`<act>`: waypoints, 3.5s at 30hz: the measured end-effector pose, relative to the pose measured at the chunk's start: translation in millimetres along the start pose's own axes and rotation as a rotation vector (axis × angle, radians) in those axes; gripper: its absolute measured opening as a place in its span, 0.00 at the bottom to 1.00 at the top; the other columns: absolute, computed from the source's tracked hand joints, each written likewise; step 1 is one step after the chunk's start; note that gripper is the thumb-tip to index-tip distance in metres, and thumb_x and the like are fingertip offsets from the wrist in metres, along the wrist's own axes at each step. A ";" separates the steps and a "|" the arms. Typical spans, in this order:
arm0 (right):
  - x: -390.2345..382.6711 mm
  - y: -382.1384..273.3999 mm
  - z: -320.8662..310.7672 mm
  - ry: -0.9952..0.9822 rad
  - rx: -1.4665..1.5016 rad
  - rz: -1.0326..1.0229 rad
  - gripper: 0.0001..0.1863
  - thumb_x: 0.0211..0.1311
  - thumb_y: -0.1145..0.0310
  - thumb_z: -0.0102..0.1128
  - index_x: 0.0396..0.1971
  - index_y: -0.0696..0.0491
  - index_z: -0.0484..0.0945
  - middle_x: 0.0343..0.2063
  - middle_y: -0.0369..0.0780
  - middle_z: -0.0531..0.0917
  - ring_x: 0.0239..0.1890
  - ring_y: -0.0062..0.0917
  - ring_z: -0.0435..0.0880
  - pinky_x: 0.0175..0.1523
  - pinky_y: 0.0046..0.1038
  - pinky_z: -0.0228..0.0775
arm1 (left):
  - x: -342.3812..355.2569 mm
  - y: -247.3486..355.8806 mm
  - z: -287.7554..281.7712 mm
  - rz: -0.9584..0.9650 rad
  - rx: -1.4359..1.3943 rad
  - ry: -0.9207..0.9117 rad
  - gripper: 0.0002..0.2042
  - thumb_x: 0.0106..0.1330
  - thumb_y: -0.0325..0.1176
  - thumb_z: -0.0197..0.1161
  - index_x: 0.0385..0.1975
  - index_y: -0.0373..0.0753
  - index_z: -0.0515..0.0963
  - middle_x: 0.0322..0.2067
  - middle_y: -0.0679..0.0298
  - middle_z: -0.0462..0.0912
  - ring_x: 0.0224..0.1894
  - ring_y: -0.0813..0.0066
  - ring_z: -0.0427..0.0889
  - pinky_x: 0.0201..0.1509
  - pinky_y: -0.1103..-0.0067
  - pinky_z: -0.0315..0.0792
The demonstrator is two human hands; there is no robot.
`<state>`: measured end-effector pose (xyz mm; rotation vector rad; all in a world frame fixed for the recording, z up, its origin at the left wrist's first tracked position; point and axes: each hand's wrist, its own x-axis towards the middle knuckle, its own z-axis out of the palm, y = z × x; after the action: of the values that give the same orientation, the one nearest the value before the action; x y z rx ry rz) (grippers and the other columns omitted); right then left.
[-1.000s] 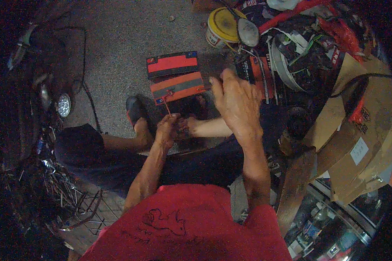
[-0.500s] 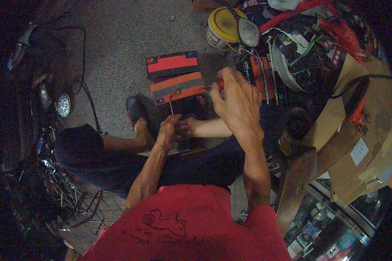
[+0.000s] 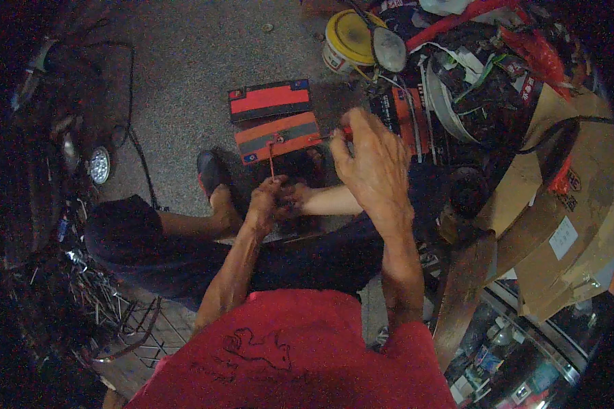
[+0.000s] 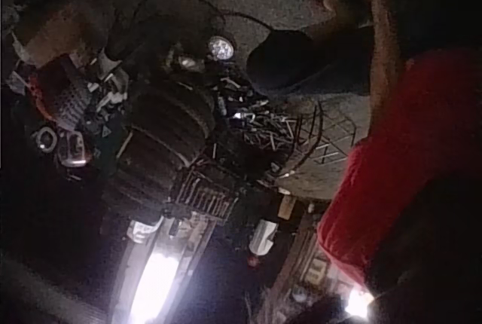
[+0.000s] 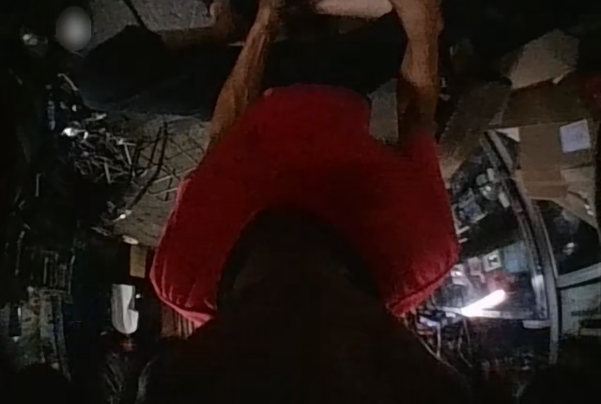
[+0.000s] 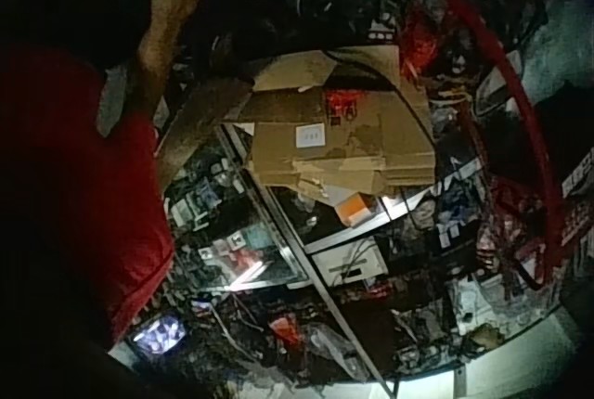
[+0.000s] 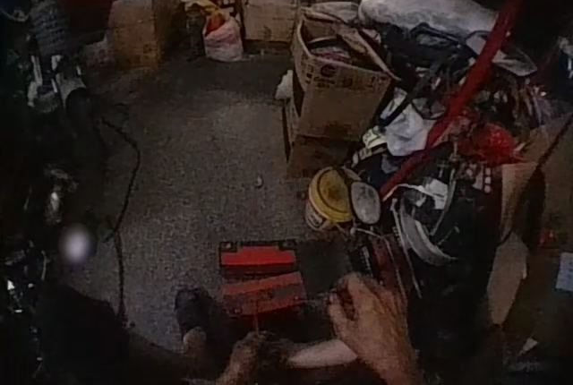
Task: The person sits on the floor and uses a screwdriver to tighten screws on two red and black batteries placed side by side. The person repeatedly adjusts the screwdriver and repositions the batteries while working.
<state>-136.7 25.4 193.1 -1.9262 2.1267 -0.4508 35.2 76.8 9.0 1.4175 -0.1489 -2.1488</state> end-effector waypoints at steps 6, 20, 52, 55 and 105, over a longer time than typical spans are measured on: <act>-6.1 2.3 -0.8 0.006 0.032 0.017 0.09 0.56 0.67 0.57 0.34 0.56 0.74 0.31 0.46 0.81 0.34 0.43 0.80 0.37 0.40 0.69 | 3.1 -4.7 -1.6 -0.012 0.036 0.007 0.14 0.70 0.38 0.46 0.45 0.35 0.69 0.31 0.56 0.75 0.32 0.65 0.81 0.30 0.70 0.82; 0.1 -5.8 -1.2 -0.058 -0.135 0.100 0.12 0.53 0.67 0.59 0.35 0.57 0.73 0.33 0.46 0.80 0.33 0.42 0.80 0.37 0.38 0.70 | 4.3 -5.2 -6.4 0.021 0.271 0.091 0.14 0.67 0.41 0.50 0.39 0.37 0.76 0.31 0.63 0.78 0.33 0.72 0.79 0.30 0.72 0.76; 4.5 4.6 7.2 0.108 0.021 -0.165 0.14 0.56 0.62 0.58 0.35 0.56 0.72 0.31 0.49 0.80 0.33 0.45 0.80 0.37 0.43 0.70 | 3.0 -4.3 -1.9 0.078 -0.034 0.046 0.09 0.60 0.25 0.57 0.40 0.38 0.76 0.31 0.60 0.79 0.28 0.74 0.81 0.27 0.82 0.78; 3.9 -8.9 -1.4 -0.033 -0.150 0.042 0.12 0.54 0.67 0.57 0.36 0.57 0.72 0.32 0.49 0.80 0.35 0.44 0.80 0.38 0.42 0.70 | 2.6 -4.2 -0.7 0.077 -0.033 0.056 0.09 0.60 0.25 0.57 0.41 0.39 0.76 0.30 0.61 0.79 0.28 0.74 0.81 0.27 0.81 0.78; 2.4 -5.6 -5.6 -0.136 -0.137 0.133 0.14 0.54 0.65 0.58 0.38 0.58 0.72 0.35 0.48 0.79 0.39 0.45 0.79 0.40 0.41 0.70 | 11.4 -11.6 -10.6 0.097 0.036 0.044 0.09 0.63 0.28 0.55 0.42 0.39 0.77 0.32 0.63 0.80 0.27 0.78 0.80 0.28 0.81 0.75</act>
<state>-133.9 23.0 200.5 -1.8114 2.2300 -0.1482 36.7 83.0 -9.4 1.4465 -0.2359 -2.0449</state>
